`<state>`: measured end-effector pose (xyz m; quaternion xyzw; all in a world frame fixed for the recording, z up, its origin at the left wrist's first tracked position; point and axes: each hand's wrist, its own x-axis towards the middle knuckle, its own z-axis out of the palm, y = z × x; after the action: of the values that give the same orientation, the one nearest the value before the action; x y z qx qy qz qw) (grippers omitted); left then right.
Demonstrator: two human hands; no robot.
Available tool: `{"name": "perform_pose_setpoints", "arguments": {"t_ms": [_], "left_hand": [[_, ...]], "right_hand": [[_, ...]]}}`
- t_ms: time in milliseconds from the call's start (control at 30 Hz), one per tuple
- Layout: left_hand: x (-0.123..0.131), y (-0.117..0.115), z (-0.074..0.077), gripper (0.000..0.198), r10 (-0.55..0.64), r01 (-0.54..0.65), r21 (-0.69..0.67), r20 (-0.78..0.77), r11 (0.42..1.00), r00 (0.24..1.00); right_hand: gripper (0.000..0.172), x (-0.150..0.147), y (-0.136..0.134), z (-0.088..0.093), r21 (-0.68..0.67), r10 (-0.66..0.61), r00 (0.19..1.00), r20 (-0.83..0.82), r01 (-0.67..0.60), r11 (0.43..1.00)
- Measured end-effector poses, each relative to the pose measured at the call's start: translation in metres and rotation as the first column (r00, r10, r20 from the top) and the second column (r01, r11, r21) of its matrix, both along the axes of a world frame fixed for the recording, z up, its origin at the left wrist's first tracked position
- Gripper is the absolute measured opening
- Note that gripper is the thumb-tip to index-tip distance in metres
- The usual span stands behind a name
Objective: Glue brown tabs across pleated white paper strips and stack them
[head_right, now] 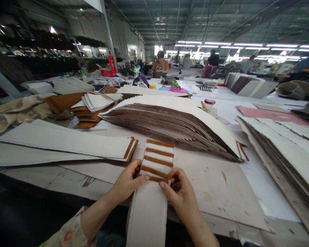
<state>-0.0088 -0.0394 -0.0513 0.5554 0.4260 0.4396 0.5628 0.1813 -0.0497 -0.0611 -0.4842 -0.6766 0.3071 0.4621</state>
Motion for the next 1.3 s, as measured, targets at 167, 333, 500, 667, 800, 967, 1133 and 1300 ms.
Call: {"name": "perform_pose_setpoints", "arguments": {"t_ms": [167,333,500,667,800,967,1133,1300], "left_hand": [[0.0,0.001,0.001,0.035,0.045,-0.044,0.01,-0.033,0.999,0.998],[0.0,0.0,0.007,0.044,-0.061,0.063,0.103,-0.015,0.993,0.998],[0.0,-0.002,0.009,0.046,-0.133,0.133,0.128,-0.009,0.983,0.991],[0.003,-0.003,0.009,0.052,-0.21,0.204,0.112,0.035,0.972,0.977],[0.004,-0.002,0.008,0.053,-0.227,0.22,0.129,0.049,0.967,0.973],[0.003,-0.001,0.005,0.047,-0.201,0.195,0.168,0.019,0.966,0.979],[0.003,-0.001,0.004,0.047,-0.187,0.183,0.169,0.007,0.969,0.982],[0.003,-0.001,0.007,0.046,-0.243,0.232,0.133,0.074,0.964,0.967]], "right_hand": [[0.021,-0.01,-0.008,0.002,0.055,0.011,0.999,0.046,-0.014,0.998],[0.017,-0.019,-0.009,0.001,0.075,-0.082,0.996,-0.039,0.084,0.994],[0.012,-0.023,-0.005,0.002,0.08,-0.163,0.984,-0.077,0.169,0.982],[0.027,-0.029,0.001,0.002,0.023,-0.269,0.955,-0.125,0.274,0.962],[0.045,-0.033,0.001,0.0,-0.019,-0.297,0.933,-0.206,0.299,0.954],[0.027,-0.034,-0.005,0.003,0.124,-0.286,0.951,-0.118,0.3,0.946],[0.034,-0.035,-0.003,0.0,0.349,-0.33,0.944,0.001,0.309,0.885],[0.05,-0.028,-0.002,-0.008,0.331,-0.325,0.944,-0.057,0.325,0.886]]}}
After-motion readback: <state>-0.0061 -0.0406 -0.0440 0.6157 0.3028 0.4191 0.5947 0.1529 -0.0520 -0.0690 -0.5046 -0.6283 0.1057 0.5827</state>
